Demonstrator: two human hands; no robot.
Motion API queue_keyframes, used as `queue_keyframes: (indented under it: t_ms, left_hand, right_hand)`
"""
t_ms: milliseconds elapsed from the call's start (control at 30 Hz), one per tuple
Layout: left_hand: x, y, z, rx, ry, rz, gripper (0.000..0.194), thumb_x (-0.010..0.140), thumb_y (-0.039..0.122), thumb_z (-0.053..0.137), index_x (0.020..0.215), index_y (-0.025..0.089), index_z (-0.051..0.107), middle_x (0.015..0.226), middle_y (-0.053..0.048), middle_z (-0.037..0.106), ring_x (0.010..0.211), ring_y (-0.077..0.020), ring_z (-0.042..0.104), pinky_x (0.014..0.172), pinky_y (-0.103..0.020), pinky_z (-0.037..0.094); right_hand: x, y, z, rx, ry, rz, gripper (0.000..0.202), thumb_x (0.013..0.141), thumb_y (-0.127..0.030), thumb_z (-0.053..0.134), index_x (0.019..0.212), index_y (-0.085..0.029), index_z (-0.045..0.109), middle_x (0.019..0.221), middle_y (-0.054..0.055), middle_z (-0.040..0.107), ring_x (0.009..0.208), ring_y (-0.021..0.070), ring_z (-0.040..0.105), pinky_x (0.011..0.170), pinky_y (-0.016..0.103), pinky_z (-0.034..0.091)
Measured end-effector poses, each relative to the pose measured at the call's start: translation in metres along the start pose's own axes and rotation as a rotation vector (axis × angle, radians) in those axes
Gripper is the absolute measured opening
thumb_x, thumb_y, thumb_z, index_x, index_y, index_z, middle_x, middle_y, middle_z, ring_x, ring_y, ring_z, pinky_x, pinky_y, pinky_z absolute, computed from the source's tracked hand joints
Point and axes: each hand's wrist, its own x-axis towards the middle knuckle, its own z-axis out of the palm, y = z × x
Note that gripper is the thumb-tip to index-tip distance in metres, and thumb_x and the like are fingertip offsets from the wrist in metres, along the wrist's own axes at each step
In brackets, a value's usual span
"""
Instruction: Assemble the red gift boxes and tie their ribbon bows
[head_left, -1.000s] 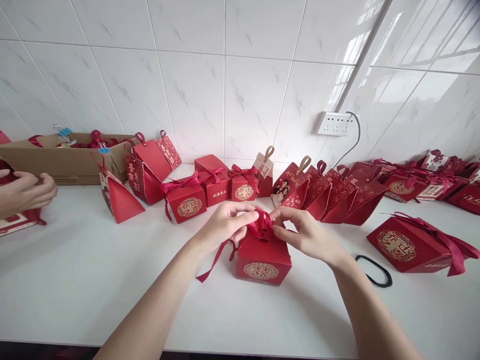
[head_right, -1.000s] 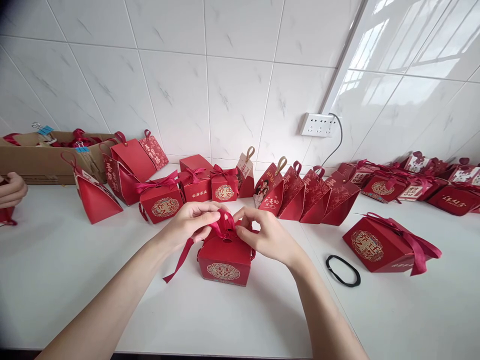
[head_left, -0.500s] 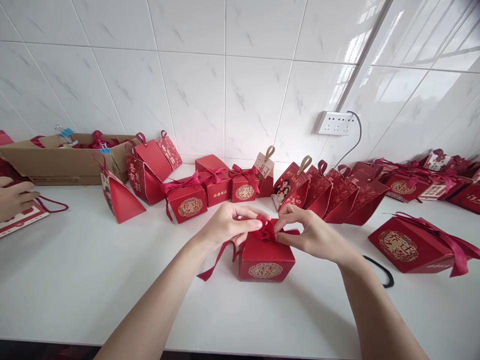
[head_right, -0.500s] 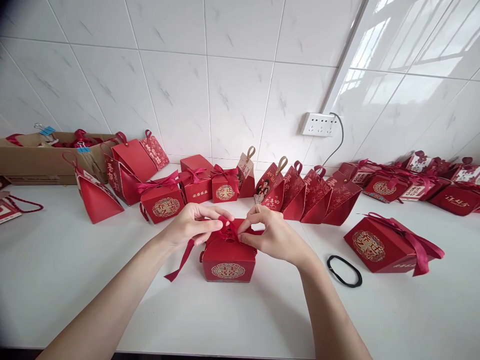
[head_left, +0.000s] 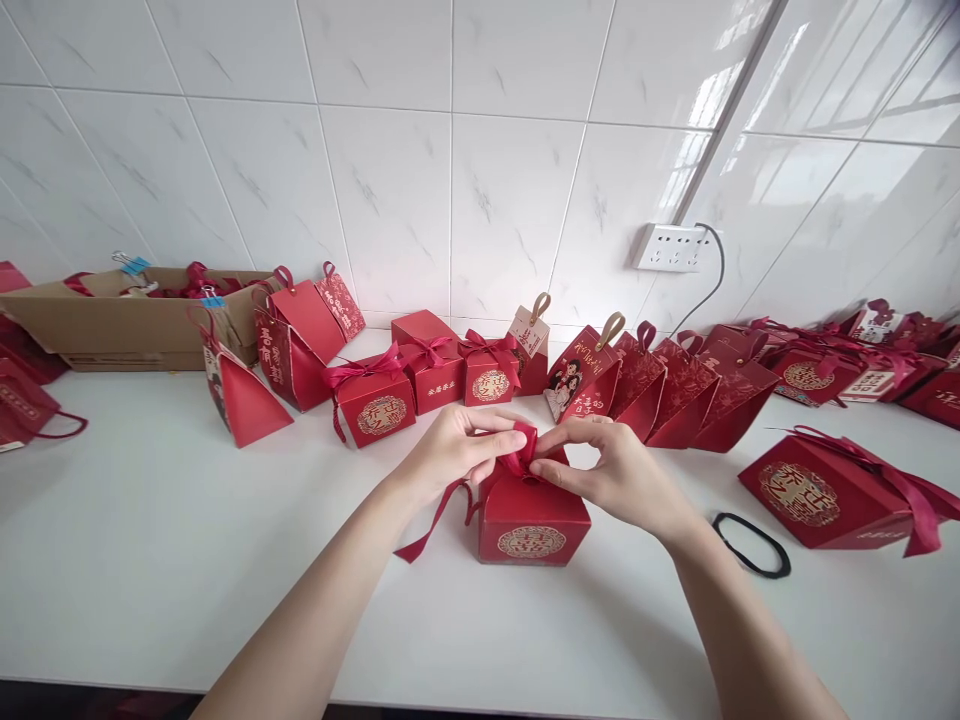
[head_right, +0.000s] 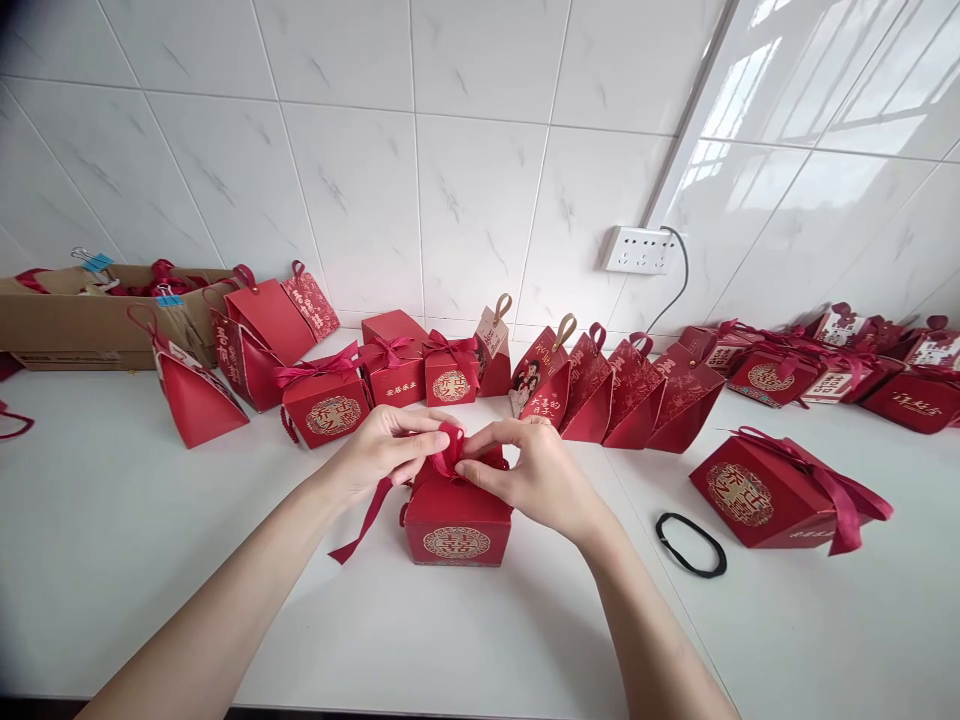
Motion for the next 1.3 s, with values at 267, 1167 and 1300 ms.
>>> queue_keyframes:
  t_ms: [267,1167,1300]
  left_hand:
    - [-0.001,0.002,0.000,-0.002,-0.006,-0.013,0.025,0.074,0.041,0.066,0.077,0.017,0.073,0.069,-0.005,0.065,0.040,-0.0037,0.037,0.041,-0.023,0.030]
    - [-0.016,0.025,-0.015,0.407,-0.064,0.116,0.010,0.074,0.025,0.061,0.069,0.018,0.058,0.073,0.000,0.060,0.068,-0.0124,0.054,0.063,-0.023,0.042]
    - [-0.018,0.031,-0.013,0.234,-0.143,0.145,0.013,0.076,0.024,0.059,0.067,0.016,0.055,0.071,-0.001,0.057,0.063,-0.0107,0.050,0.057,-0.022,0.040]
  right_hand:
    - [0.001,0.003,0.009,-0.126,0.042,-0.022,0.015,0.076,-0.039,0.066,0.076,-0.024,0.067,0.075,-0.001,0.067,0.070,0.0156,0.060,0.071,0.030,0.045]
    - [0.006,0.007,0.014,0.023,-0.023,0.063,0.017,0.082,-0.029,0.053,0.077,-0.022,0.067,0.079,-0.001,0.067,0.069,0.0134,0.058,0.060,0.024,0.043]
    - [0.007,0.008,0.018,0.088,-0.007,0.080,0.011,0.081,-0.029,0.055,0.081,-0.021,0.064,0.080,-0.001,0.069,0.069,0.0134,0.060,0.062,0.024,0.045]
